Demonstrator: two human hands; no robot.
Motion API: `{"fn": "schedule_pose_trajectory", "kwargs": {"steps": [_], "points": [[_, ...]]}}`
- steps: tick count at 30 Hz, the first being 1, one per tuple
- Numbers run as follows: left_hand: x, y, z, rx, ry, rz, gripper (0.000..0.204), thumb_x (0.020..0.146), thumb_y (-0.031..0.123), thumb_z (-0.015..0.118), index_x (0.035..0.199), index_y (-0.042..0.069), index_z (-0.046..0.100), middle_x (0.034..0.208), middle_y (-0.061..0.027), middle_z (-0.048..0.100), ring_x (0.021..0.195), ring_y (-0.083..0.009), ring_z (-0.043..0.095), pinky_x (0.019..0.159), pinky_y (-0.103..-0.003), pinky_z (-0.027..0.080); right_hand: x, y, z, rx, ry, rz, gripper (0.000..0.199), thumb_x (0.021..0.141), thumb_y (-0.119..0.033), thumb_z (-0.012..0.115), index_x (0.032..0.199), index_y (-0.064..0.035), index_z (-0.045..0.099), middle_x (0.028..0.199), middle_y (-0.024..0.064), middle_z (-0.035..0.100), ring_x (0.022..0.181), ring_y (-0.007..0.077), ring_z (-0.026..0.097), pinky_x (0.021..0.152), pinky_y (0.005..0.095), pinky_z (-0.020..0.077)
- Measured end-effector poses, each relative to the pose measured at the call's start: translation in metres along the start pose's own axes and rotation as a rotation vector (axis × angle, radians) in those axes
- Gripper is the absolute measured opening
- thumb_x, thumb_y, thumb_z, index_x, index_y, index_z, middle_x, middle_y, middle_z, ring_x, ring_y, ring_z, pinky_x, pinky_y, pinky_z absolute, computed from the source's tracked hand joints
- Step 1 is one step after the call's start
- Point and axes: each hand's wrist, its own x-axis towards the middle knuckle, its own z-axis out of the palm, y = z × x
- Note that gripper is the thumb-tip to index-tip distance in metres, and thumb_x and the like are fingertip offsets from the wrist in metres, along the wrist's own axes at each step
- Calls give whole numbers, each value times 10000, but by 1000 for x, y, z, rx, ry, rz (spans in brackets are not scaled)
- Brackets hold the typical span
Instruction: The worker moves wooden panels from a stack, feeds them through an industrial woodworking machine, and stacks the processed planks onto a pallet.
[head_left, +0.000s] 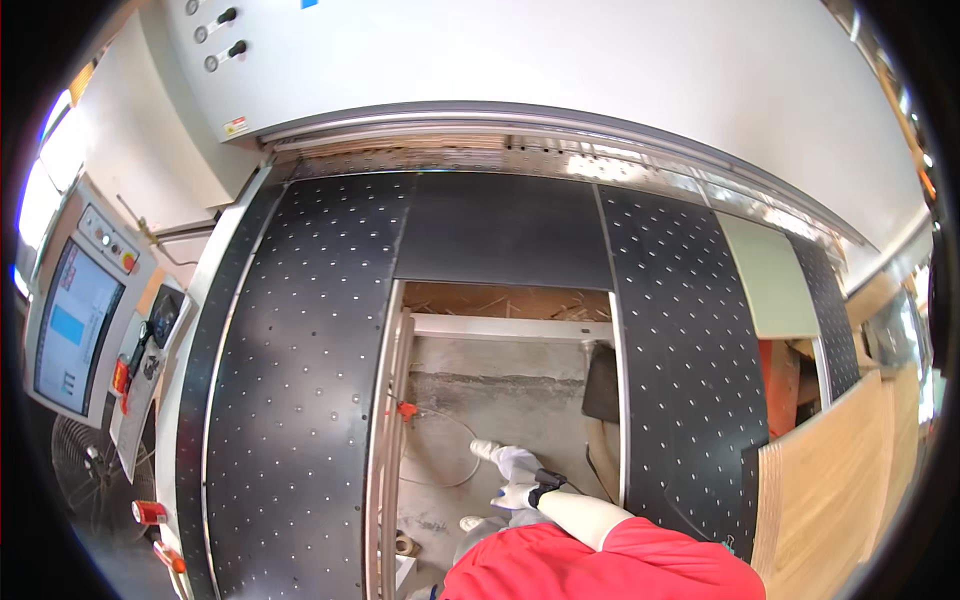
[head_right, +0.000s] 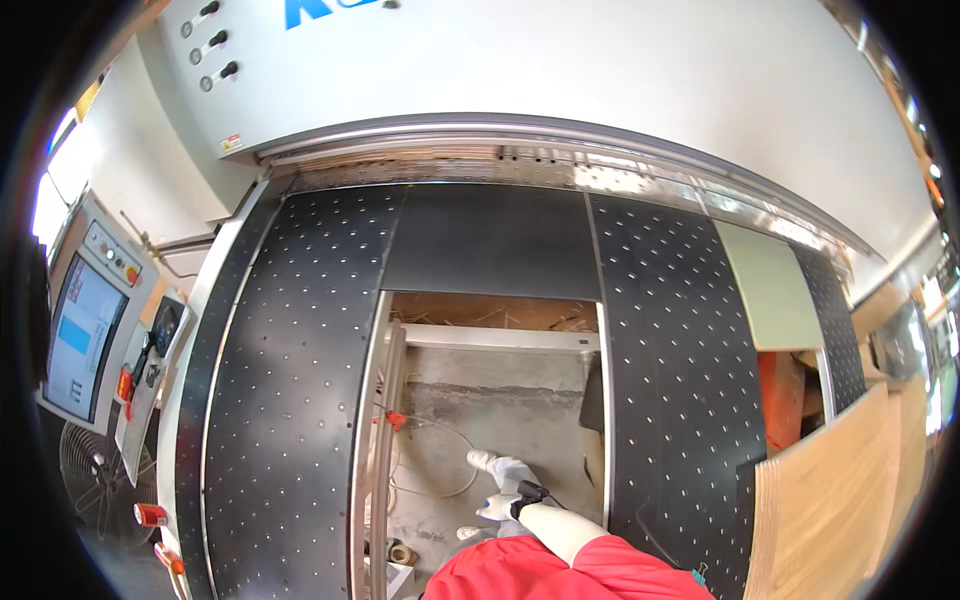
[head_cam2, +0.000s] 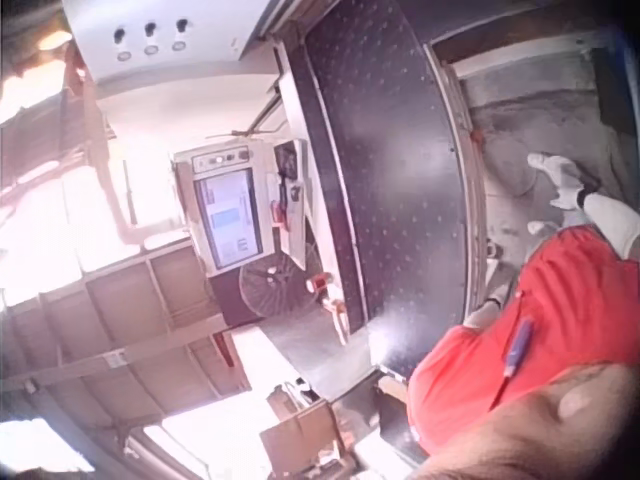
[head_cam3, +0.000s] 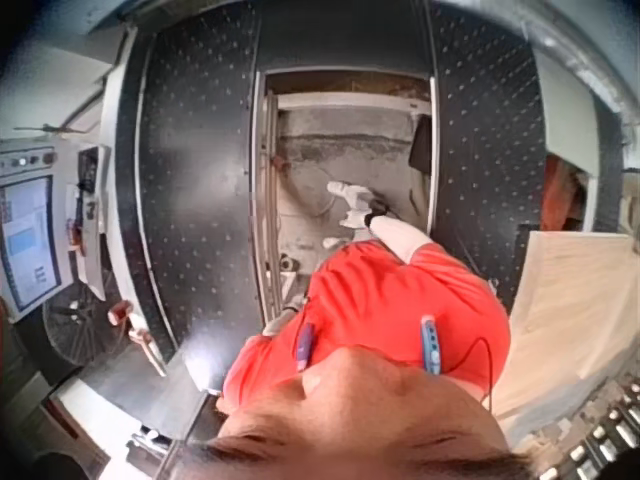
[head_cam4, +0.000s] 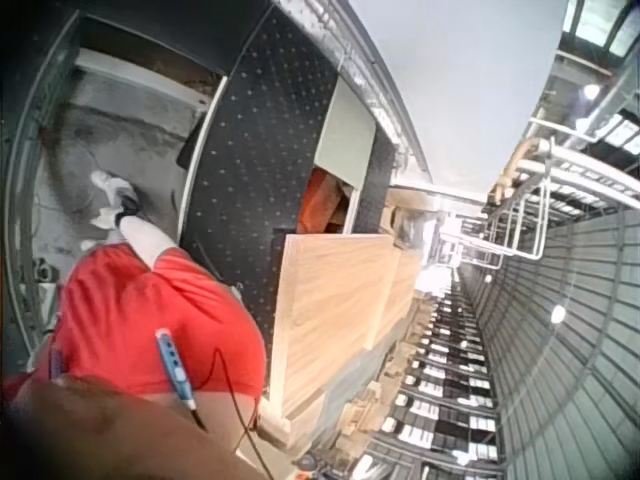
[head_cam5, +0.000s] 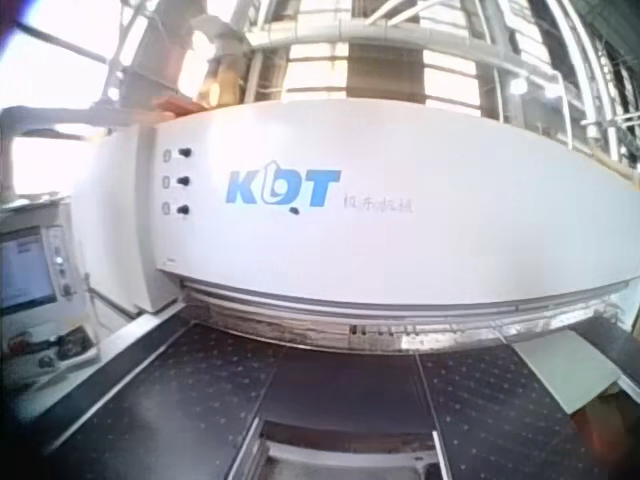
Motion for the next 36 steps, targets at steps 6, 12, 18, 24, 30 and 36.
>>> {"fn": "schedule_pose_trajectory", "kwargs": {"steps": [6,12,18,24,30,36], "points": [[-42,3,18,-693,129,4,909,894,701,593,1568,139,356,1582,-94,433,1416,-278,430,1063,-510,459,74,45,-89,286,223,251,652,867,-530,623,1319,-61,669,1389,235,609,1330,349,568,1099,428,444],[-24,114,48,-1627,382,84,503,1048,410,536,1434,87,530,1369,-111,633,1185,-242,616,1012,-359,472,150,9,-187,-319,92,185,769,909,-600,531,1369,12,604,1431,271,549,1377,425,495,1162,475,374],[-41,118,95,-1347,722,-29,556,1013,495,555,1340,51,623,1242,-76,685,1119,-204,619,994,-323,460,219,-58,-198,-673,-81,-60,676,957,-563,452,1332,-33,640,1362,295,596,1328,452,525,1102,469,429],[-14,90,204,-2264,921,-32,388,998,434,626,1179,92,658,1036,-20,685,908,-146,619,830,-310,504,246,-164,-110,-1103,-15,-265,725,854,-580,594,1280,1,675,1335,291,620,1337,433,530,1117,444,420],[32,48,329,-2897,821,-327,406,965,524,610,1050,129,648,822,-43,631,702,-217,586,607,-386,453,234,-202,77,-998,-368,-430,474,969,-456,568,1158,-45,710,1166,227,721,1183,379,642,980,412,501],[62,-19,423,-2369,1175,-414,635,948,568,590,1275,29,659,1231,-204,696,1153,-331,651,952,-424,506,66,-199,296,-1262,-682,-690,518,951,-459,627,1187,-5,712,1118,200,748,1036,313,712,895,391,538]]}}
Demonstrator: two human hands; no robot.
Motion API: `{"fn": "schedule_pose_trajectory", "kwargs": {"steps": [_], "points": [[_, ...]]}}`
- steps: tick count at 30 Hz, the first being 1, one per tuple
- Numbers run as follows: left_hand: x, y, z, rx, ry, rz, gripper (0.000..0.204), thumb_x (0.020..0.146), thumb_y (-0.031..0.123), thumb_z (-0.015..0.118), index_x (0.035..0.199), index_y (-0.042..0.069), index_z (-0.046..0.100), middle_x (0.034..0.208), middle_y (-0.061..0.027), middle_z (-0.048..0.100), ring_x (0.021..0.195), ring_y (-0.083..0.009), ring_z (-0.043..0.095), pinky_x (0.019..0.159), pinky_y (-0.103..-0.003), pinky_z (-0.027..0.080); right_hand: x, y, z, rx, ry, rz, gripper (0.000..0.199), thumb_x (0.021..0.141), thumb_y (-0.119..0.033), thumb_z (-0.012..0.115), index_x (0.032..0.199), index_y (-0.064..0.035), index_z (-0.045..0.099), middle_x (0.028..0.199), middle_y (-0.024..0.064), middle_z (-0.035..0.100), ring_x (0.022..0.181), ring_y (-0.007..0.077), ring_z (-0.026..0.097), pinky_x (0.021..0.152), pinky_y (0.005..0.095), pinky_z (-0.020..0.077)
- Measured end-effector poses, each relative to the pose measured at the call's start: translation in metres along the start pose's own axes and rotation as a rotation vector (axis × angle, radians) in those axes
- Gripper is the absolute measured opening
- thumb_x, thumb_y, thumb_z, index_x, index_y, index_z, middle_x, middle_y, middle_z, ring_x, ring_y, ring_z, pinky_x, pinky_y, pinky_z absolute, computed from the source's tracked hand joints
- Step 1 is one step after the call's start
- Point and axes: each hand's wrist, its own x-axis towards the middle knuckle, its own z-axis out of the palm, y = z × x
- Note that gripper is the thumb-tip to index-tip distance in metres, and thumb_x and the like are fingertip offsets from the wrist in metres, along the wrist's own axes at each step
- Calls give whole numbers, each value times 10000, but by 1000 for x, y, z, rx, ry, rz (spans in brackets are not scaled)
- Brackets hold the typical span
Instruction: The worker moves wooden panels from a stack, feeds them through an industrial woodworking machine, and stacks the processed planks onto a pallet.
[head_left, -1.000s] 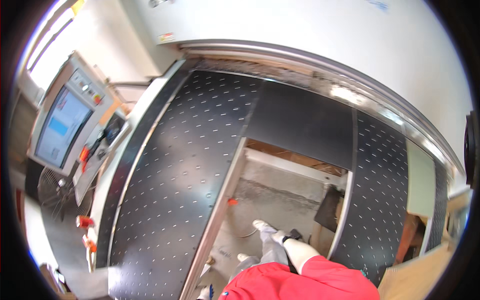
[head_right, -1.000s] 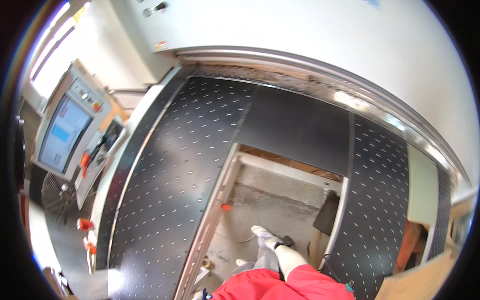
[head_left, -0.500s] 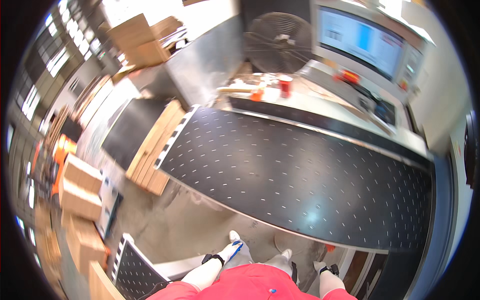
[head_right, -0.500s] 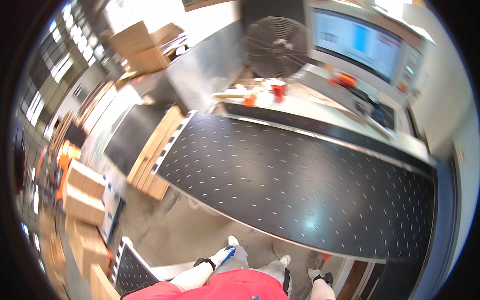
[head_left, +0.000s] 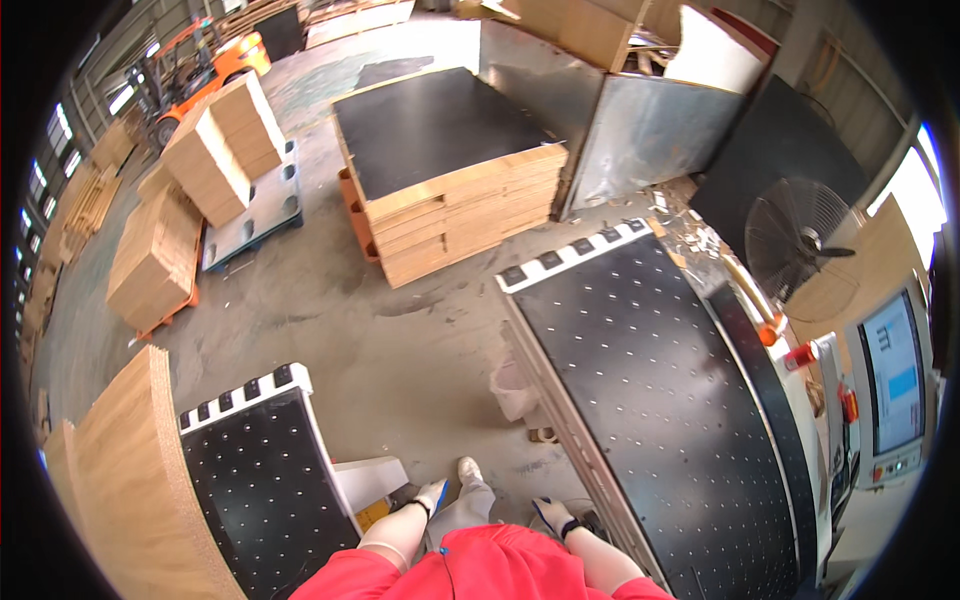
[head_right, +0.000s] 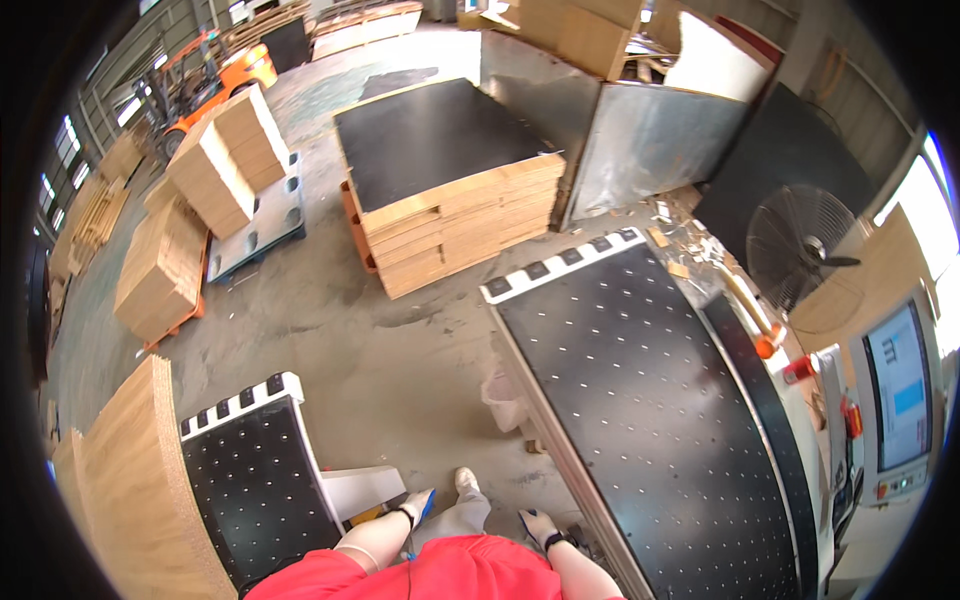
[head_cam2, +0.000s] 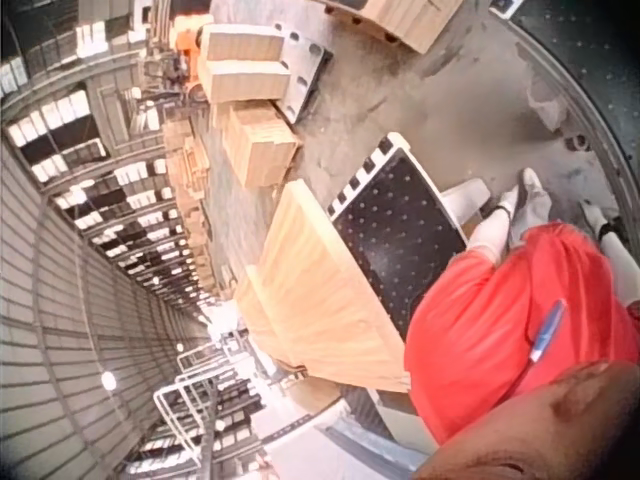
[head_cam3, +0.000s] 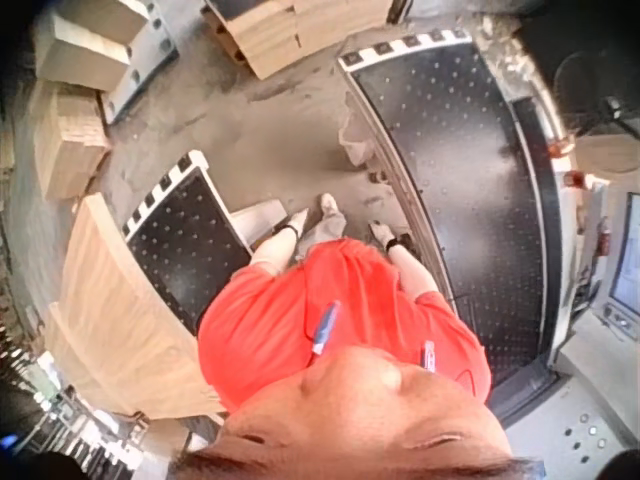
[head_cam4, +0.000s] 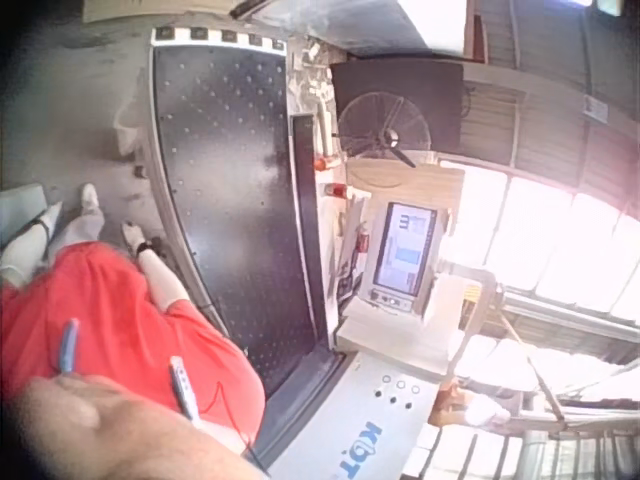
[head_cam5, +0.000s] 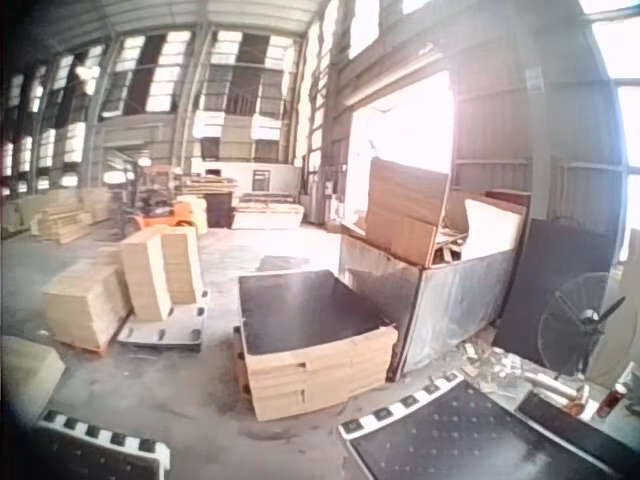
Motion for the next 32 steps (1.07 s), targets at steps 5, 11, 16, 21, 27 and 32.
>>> {"fn": "schedule_pose_trajectory", "kwargs": {"steps": [5,11,16,21,27,32], "points": [[76,56,-43,-255,104,-145,721,946,598,590,1304,-27,638,1303,-228,671,1276,-341,602,1029,-424,478,59,-175,21,-360,-122,-71,557,924,-522,632,1201,-46,713,1182,231,715,1136,371,679,962,420,528],[98,167,-131,-373,258,88,527,974,498,644,1215,32,697,1084,-63,724,953,-177,658,836,-331,520,137,-351,13,-758,-241,-356,602,930,-537,555,1306,-72,618,1329,257,618,1192,476,604,1022,522,485],[35,284,-304,-228,312,552,503,985,271,672,1400,11,555,1336,-141,650,1232,-259,614,1083,-373,457,160,-560,-30,-958,-101,-945,554,931,-448,606,1314,-47,606,1300,251,617,1230,446,554,1073,536,422],[-14,292,-463,258,744,359,607,948,363,678,1418,9,525,1409,-211,585,1330,-368,535,1145,-433,405,244,-634,-107,-1048,209,-1044,583,957,-409,594,1397,-28,559,1450,251,530,1362,445,455,1149,554,342],[-30,259,-458,651,798,128,427,891,397,659,1141,53,691,1099,-167,710,1075,-358,648,1038,-477,463,342,-557,-186,-880,-387,-523,648,886,-252,700,1408,56,471,1513,329,398,1446,455,343,1210,516,283],[-33,260,-456,541,823,91,428,892,411,664,1150,70,688,1176,-151,687,1156,-327,622,1126,-476,404,309,-635,-155,-1232,-453,-765,596,841,-437,757,1185,45,690,1252,247,679,1220,399,594,1019,528,466]]}}
